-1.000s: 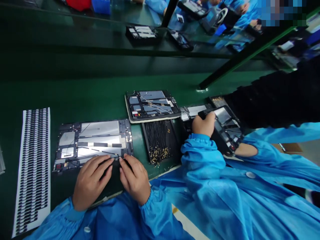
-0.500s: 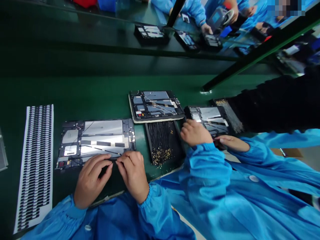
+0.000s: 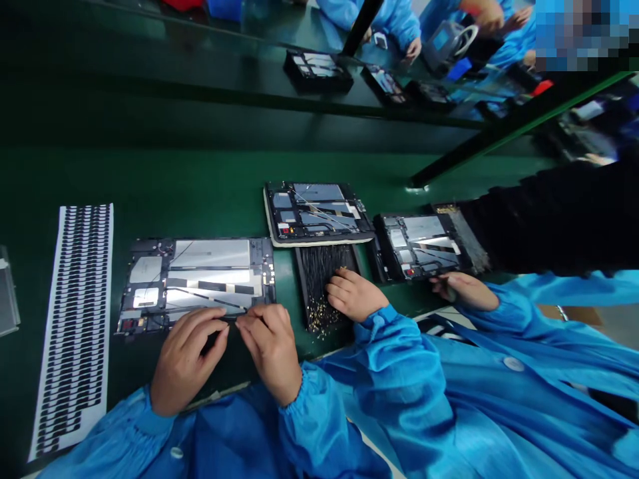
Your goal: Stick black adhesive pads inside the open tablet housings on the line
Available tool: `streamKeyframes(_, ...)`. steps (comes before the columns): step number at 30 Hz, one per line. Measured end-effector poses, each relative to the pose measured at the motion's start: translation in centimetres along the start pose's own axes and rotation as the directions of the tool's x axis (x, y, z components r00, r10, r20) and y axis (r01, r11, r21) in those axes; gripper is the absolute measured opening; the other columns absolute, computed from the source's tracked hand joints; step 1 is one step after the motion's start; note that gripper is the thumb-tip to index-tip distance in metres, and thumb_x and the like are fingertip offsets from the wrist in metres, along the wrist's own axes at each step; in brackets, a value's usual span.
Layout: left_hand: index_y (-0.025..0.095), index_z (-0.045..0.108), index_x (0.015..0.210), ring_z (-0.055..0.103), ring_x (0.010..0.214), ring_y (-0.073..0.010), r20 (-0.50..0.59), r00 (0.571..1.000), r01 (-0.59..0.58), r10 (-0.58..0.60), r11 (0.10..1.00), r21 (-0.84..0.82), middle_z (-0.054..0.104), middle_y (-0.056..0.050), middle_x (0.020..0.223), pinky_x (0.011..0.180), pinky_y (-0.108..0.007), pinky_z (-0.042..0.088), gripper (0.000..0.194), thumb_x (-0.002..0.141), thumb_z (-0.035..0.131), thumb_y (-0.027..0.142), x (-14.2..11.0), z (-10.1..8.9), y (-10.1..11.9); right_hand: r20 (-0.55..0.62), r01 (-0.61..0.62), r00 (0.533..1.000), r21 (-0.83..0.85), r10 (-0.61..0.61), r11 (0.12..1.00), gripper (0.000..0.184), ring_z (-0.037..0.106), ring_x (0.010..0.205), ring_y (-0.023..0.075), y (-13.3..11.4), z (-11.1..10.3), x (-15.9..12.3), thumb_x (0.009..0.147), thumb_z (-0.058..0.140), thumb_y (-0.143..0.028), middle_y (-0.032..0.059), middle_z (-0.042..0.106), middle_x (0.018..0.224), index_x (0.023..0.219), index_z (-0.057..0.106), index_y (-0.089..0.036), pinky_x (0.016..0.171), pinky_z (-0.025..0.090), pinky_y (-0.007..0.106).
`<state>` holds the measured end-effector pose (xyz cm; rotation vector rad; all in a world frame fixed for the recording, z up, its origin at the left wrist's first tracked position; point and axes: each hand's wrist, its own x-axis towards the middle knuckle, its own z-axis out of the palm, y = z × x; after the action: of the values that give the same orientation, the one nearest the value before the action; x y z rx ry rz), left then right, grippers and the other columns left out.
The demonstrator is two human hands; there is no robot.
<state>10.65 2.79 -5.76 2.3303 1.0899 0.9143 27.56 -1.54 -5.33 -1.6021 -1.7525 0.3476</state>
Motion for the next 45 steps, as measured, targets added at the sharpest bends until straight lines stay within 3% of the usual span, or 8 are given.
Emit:
streamKeyframes(5,0.019,0.058,0.101,0.062,0.108,-0.0197,0.007,1.000,0.009,-0.009,1.000,-0.002,0.068,-0.007,0.110,0.097,-0.037,0.050,0.017,0.088,0.062,0.008,-0.1,0.1,-0.1,-0.025,0.022,0.999,0.005,-0.022,1.000,0.013,0.057,0.087,0.0199,0.3,0.0,0.0,0.095,0.062,-0.014,0.0058,0.064,0.094,0.104,0.068,-0.022,0.074,0.048,0.036)
streamKeyframes(19,0.019,0.058,0.100,0.063,0.106,-0.0193,0.002,1.000,0.003,-0.003,1.000,0.012,0.068,-0.007,0.109,0.096,-0.036,0.050,0.015,0.088,0.061,0.009,0.0,0.1,0.0,0.228,0.006,0.974,-0.057,0.007,0.998,0.009,0.055,0.090,0.0214,0.0,-0.9,1.1,0.100,0.052,-0.017,0.0073,0.061,0.098,0.102,0.061,-0.019,0.079,0.045,0.035)
streamKeyframes(23,0.019,0.059,0.100,0.063,0.106,-0.0193,0.003,1.000,0.000,0.000,1.000,0.014,0.069,-0.007,0.110,0.096,-0.036,0.050,0.015,0.088,0.061,0.009,0.1,0.1,0.1,0.196,0.030,0.981,-0.079,-0.014,0.996,0.010,0.056,0.090,0.0217,0.5,-0.7,1.0,0.100,0.052,-0.017,0.0076,0.062,0.098,0.103,0.061,-0.019,0.079,0.047,0.036)
streamKeyframes(26,0.018,0.060,0.102,0.063,0.107,-0.0198,0.005,1.000,-0.006,0.006,1.000,0.026,0.069,-0.007,0.110,0.097,-0.037,0.050,0.017,0.088,0.062,0.009,0.1,0.1,0.0,0.120,0.067,0.990,0.009,-0.068,0.998,0.013,0.059,0.094,0.0210,1.1,-0.7,0.1,0.098,0.057,-0.015,0.0076,0.063,0.099,0.108,0.062,-0.020,0.081,0.051,0.036)
streamKeyframes(31,0.018,0.063,0.116,0.062,0.109,-0.0208,0.033,0.999,-0.041,0.039,0.997,0.058,0.068,-0.008,0.114,0.100,-0.038,0.050,0.029,0.089,0.061,0.010,0.1,0.2,-0.2,-0.062,0.072,0.995,0.004,-0.072,0.997,0.040,0.060,0.110,0.0236,2.0,-0.8,-2.6,0.092,0.061,-0.006,0.0120,0.062,0.117,0.129,0.059,-0.021,0.091,0.054,0.040)
streamKeyframes(35,0.017,0.064,0.119,0.062,0.110,-0.0230,0.063,0.994,-0.096,0.089,0.987,0.132,0.068,-0.009,0.117,0.099,-0.040,0.051,0.031,0.088,0.062,0.012,0.1,0.3,0.0,-0.057,0.114,0.991,-0.113,-0.121,0.987,0.051,0.059,0.114,0.0252,2.1,-0.6,-3.5,0.091,0.061,-0.007,0.0145,0.061,0.122,0.140,0.053,-0.020,0.092,0.053,0.042)
streamKeyframes(40,0.019,0.067,0.116,0.064,0.107,-0.0249,0.100,0.982,-0.186,0.162,0.926,0.328,0.069,-0.010,0.115,0.091,-0.039,0.054,0.027,0.090,0.060,0.016,-0.2,0.3,0.4,-0.024,0.178,0.981,-0.281,-0.192,0.943,0.043,0.062,0.106,0.0248,1.5,-0.3,-2.8,0.092,0.064,-0.016,0.0133,0.066,0.116,0.135,0.060,-0.019,0.088,0.052,0.040)
streamKeyframes(45,0.015,0.065,0.121,0.062,0.114,-0.0295,0.160,0.964,-0.262,0.212,0.855,0.447,0.067,-0.015,0.121,0.097,-0.043,0.052,0.031,0.091,0.056,0.014,-0.9,0.7,1.3,0.020,0.166,0.985,-0.363,-0.171,0.917,0.042,0.064,0.108,0.0265,0.5,-0.2,-2.7,0.093,0.061,-0.016,0.0128,0.070,0.118,0.135,0.060,-0.021,0.089,0.049,0.042)
